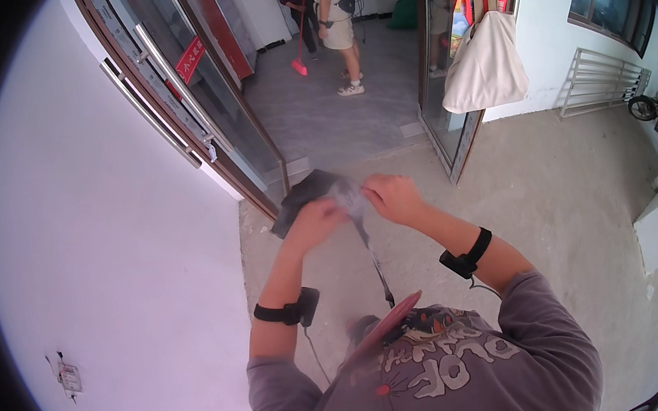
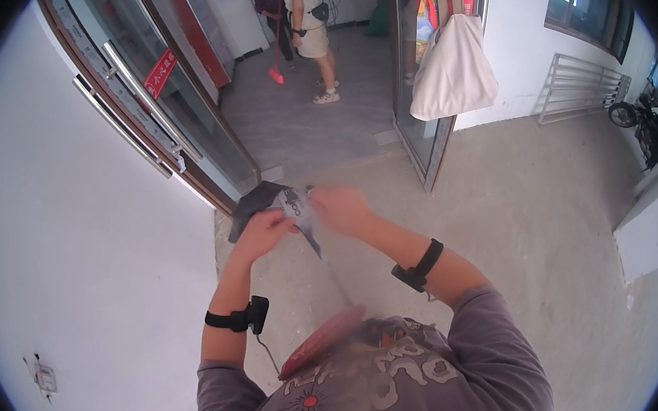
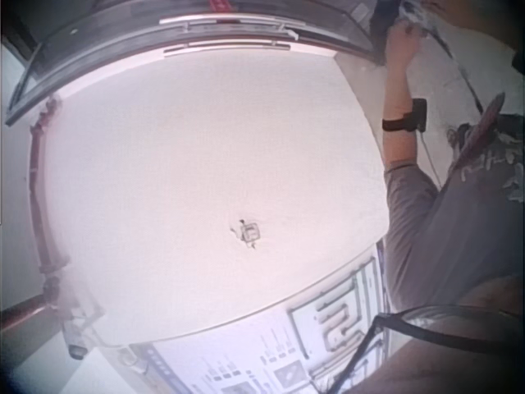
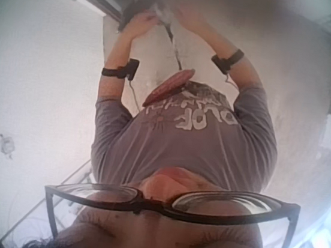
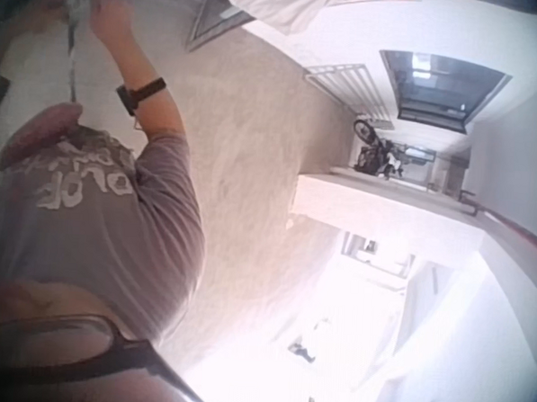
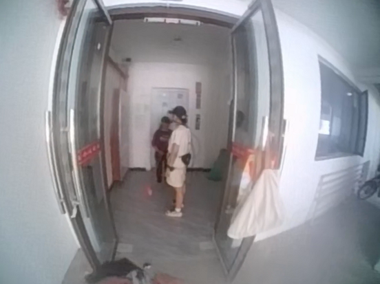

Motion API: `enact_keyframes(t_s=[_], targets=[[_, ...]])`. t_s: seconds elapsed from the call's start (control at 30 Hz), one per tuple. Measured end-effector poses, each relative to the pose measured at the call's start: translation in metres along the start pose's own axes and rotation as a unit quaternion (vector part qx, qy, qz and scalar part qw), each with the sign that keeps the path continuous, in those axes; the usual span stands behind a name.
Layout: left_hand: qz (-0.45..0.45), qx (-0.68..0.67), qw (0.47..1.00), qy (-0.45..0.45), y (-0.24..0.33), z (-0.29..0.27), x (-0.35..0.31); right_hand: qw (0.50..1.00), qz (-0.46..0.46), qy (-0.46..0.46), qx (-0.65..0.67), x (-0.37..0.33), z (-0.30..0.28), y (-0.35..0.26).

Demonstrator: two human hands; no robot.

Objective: The person applies a black adhesive seal strip to the bottom edge of a glass door, pressing it into place by hand and then picking up a white bag hanging from the door handle.

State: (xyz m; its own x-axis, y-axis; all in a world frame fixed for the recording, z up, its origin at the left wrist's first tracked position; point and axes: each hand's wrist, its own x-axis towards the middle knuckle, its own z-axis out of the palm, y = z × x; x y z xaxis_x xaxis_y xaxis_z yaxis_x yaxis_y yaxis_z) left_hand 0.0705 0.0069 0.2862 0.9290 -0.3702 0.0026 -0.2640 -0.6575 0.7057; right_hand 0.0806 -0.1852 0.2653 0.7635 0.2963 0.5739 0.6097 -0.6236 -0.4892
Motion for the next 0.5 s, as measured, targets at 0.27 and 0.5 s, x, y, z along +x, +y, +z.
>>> enact_keyframes(t_s=[0.27,0.5], targets=[[-0.076,-0.275,0.952,0.109,-0.026,0.023,0.022,0.99,0.062,0.004,0.123,0.01,-0.005,-0.011],[0.046,-0.367,0.922,0.118,-0.013,0.075,0.017,0.962,0.147,0.019,0.228,0.005,-0.003,-0.002]])
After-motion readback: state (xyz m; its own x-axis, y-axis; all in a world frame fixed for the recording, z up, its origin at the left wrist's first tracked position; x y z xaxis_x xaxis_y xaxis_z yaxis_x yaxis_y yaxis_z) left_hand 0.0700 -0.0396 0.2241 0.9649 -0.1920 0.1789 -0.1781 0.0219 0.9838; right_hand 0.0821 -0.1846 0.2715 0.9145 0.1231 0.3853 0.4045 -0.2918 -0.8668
